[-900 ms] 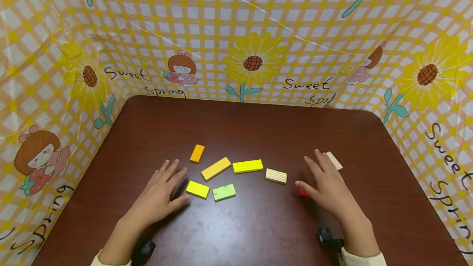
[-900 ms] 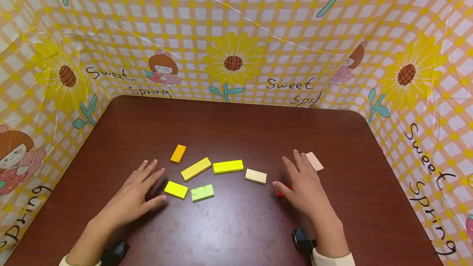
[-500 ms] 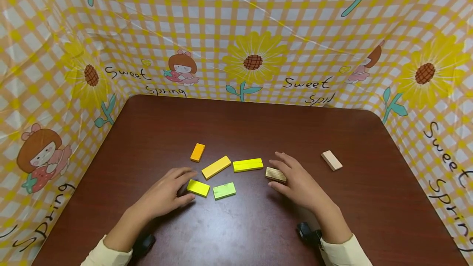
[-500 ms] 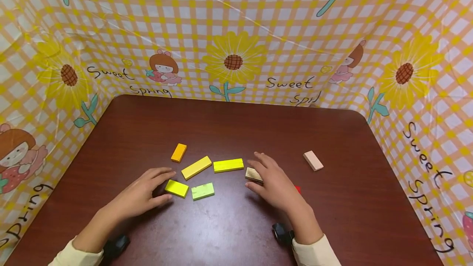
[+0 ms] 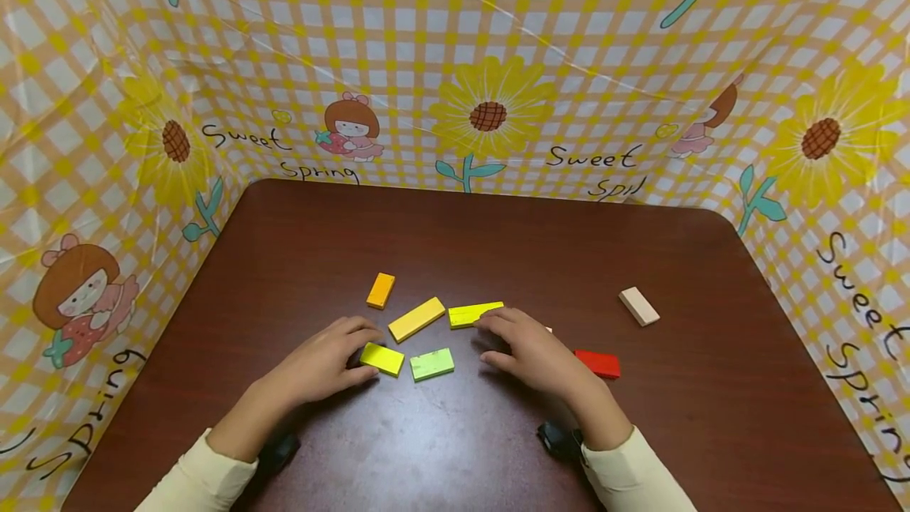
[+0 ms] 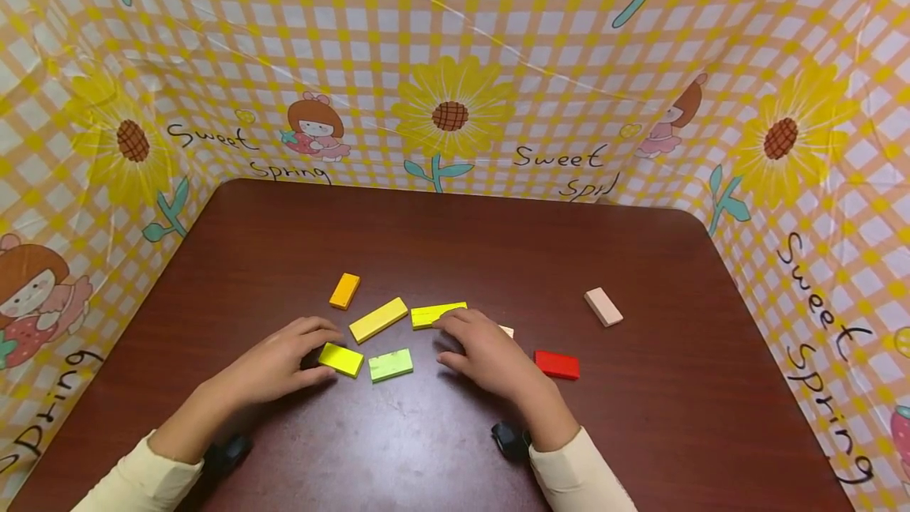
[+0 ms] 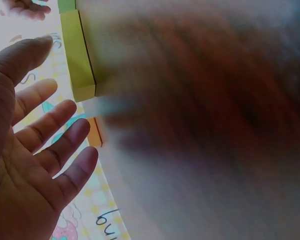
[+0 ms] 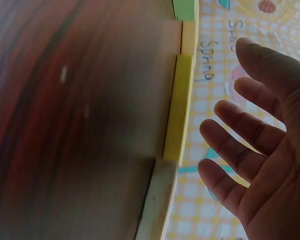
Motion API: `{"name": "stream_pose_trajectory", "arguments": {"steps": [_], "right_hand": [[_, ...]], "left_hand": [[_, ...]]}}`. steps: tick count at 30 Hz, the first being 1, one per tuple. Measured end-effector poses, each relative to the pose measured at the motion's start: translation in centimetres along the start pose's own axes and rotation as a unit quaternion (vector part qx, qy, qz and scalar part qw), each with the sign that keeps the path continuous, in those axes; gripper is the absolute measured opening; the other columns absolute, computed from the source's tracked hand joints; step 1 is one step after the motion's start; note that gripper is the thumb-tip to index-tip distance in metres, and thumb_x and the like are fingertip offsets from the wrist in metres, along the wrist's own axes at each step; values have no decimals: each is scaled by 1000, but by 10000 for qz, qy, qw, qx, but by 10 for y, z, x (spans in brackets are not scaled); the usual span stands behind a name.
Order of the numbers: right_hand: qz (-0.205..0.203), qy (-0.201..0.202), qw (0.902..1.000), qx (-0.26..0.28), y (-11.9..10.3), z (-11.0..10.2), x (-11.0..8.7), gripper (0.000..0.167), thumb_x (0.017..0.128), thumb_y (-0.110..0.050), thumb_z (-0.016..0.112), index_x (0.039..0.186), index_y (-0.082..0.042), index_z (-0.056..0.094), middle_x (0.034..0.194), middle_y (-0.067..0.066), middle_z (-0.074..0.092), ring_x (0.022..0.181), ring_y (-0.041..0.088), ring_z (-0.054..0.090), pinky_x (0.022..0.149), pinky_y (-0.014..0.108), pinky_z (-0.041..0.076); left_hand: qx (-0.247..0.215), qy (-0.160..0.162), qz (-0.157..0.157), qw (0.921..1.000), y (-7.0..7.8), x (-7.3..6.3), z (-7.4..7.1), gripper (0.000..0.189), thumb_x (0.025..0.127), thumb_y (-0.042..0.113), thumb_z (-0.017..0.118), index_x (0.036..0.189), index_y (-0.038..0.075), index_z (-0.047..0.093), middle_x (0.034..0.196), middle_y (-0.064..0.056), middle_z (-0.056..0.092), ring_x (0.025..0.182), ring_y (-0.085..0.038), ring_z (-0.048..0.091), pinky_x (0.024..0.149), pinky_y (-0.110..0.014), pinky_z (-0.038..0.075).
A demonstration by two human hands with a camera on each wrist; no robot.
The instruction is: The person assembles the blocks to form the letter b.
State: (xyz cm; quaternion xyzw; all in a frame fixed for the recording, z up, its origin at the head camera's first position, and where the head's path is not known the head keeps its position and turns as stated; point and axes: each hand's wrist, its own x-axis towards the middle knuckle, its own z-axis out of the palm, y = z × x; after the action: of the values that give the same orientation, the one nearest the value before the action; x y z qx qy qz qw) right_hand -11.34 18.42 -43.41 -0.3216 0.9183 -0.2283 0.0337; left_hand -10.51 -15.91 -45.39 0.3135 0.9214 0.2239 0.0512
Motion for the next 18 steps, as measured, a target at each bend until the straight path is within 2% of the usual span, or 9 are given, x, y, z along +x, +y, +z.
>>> {"name": "stream_pose_trajectory", "arguments": {"steps": [5,12,18], "right_hand": [[-117,-271,9994,204,-6,7,12,39,89,-19,75,124,-4,65,120,5,64,116,24,57,98,43,46],[-126,-566,9974,431,-13,18,22,37,91,-19,74,124,-6,65,120,3,65,117,22,56,100,41,45],[-187,-719,9955,585,-22,25,28,33,91,-17,73,122,-7,66,116,2,65,109,18,57,94,39,47]], "left_hand": [[42,-74,57,9999,0,4,0,41,87,25,77,124,11,67,121,1,59,113,-18,54,96,-40,47],[123,-139,189,9996,0,7,2,34,87,25,76,119,14,69,111,4,59,101,-13,54,88,-37,49],[128,-104,284,9995,-2,8,3,29,88,23,74,116,15,69,109,5,59,101,-13,55,89,-37,49]]}}
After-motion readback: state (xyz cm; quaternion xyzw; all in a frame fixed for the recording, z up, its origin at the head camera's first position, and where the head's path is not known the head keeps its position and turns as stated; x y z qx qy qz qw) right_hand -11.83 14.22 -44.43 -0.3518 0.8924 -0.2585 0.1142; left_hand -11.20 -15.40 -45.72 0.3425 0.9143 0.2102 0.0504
